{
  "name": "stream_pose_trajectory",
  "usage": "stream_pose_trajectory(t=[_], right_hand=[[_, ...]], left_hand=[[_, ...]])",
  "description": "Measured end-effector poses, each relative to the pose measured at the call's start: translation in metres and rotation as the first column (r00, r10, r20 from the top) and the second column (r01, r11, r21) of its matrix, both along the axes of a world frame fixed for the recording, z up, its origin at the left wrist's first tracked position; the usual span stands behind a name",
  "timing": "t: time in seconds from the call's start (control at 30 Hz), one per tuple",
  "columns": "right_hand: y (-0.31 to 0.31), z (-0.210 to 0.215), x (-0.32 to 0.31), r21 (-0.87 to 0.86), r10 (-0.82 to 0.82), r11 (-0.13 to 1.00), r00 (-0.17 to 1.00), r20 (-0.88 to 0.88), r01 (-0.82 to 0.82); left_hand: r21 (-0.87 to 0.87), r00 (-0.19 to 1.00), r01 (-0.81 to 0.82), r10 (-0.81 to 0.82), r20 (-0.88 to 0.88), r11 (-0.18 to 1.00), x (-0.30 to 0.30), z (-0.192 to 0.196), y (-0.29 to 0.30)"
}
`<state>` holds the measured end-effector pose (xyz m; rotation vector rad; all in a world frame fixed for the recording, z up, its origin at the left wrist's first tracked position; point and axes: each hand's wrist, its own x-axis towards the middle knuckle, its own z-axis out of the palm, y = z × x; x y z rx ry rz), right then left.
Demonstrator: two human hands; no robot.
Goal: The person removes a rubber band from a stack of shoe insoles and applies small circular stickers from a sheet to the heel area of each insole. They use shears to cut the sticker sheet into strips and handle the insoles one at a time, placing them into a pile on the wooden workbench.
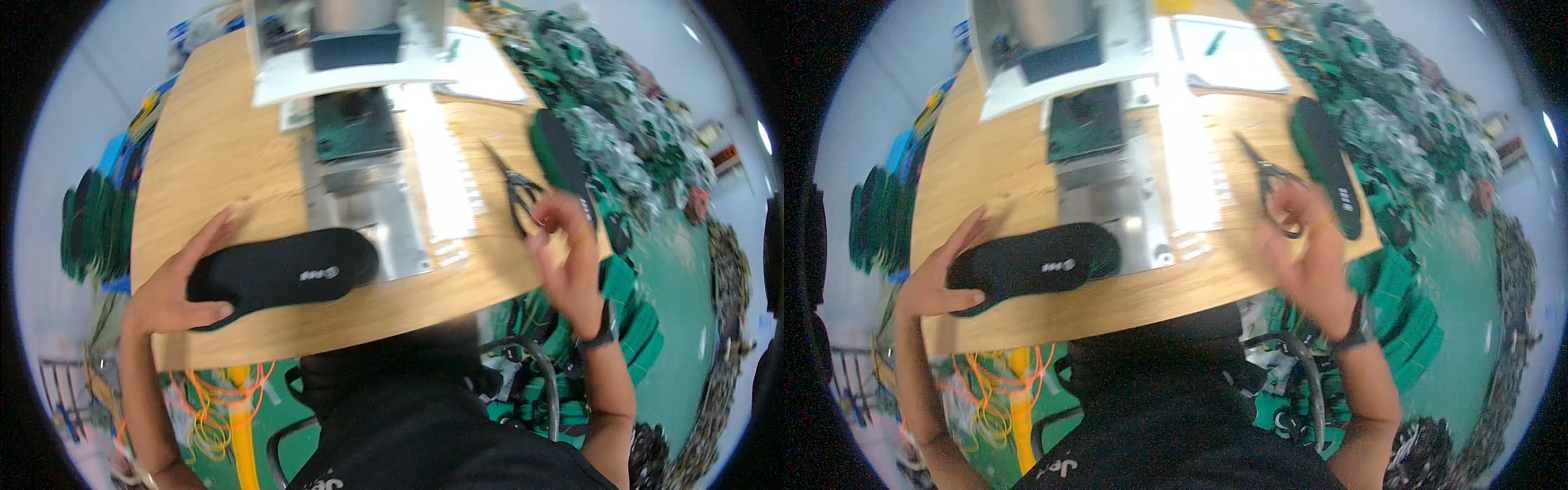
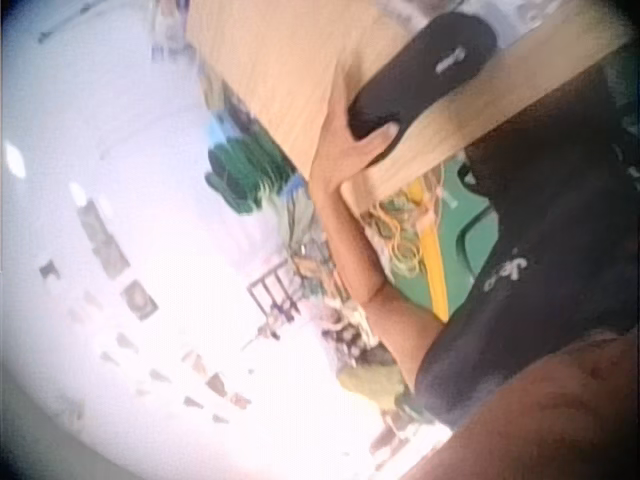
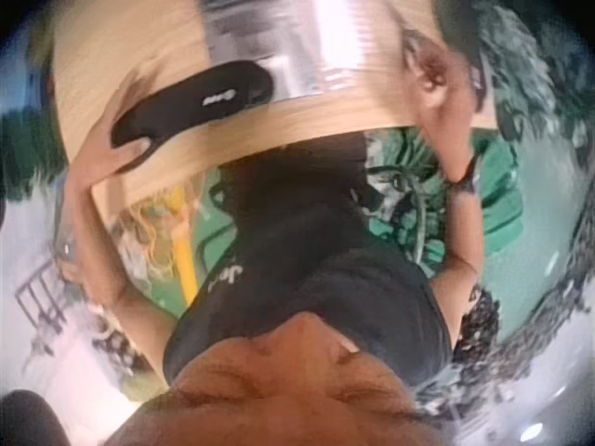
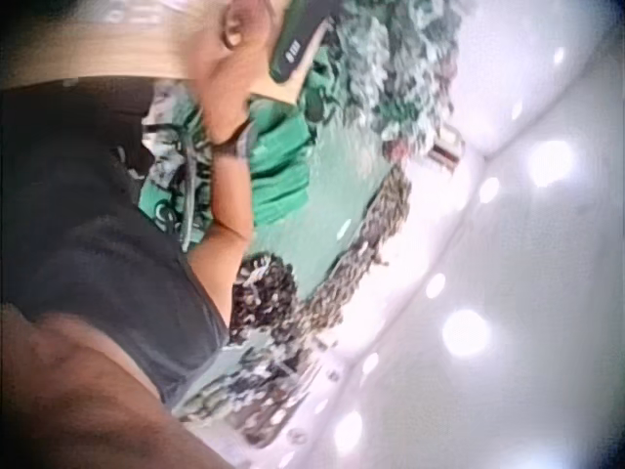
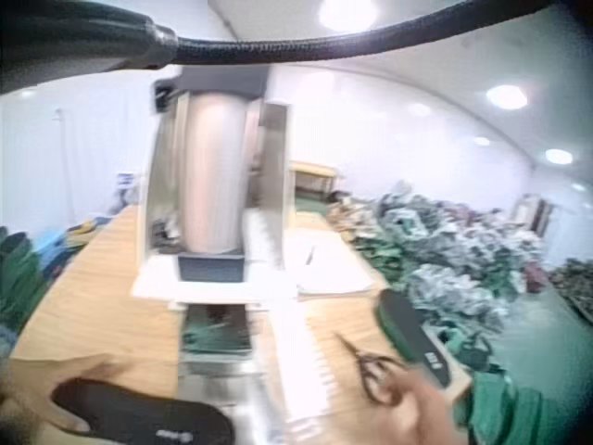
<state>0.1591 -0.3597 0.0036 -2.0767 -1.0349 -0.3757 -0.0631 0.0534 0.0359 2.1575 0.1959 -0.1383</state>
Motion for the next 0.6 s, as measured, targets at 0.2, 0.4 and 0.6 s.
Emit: stream_pose_trajectory(t=[0.2, 0.4, 0.6], right_hand=[[-0.070, 0.043, 0.144, -0.447, -0.468, 0.857, 0.747, -0.472, 0.255], [-0.131, -0.017, 0.231, -0.572, -0.349, 0.812, 0.687, -0.637, -0.118], [-0.099, -0.020, 0.213, -0.544, -0.294, 0.825, 0.937, -0.186, 0.151]], left_hand=[[0.179, 0.962, 0.097, -0.046, -0.269, 0.979, 0.005, -0.012, 0.016], [0.620, 0.972, -0.203, 0.235, 0.031, 0.758, -0.019, 0.026, -0.014], [0.810, 0.968, -0.188, 0.243, 0.058, 0.556, -0.047, 0.028, -0.023]])
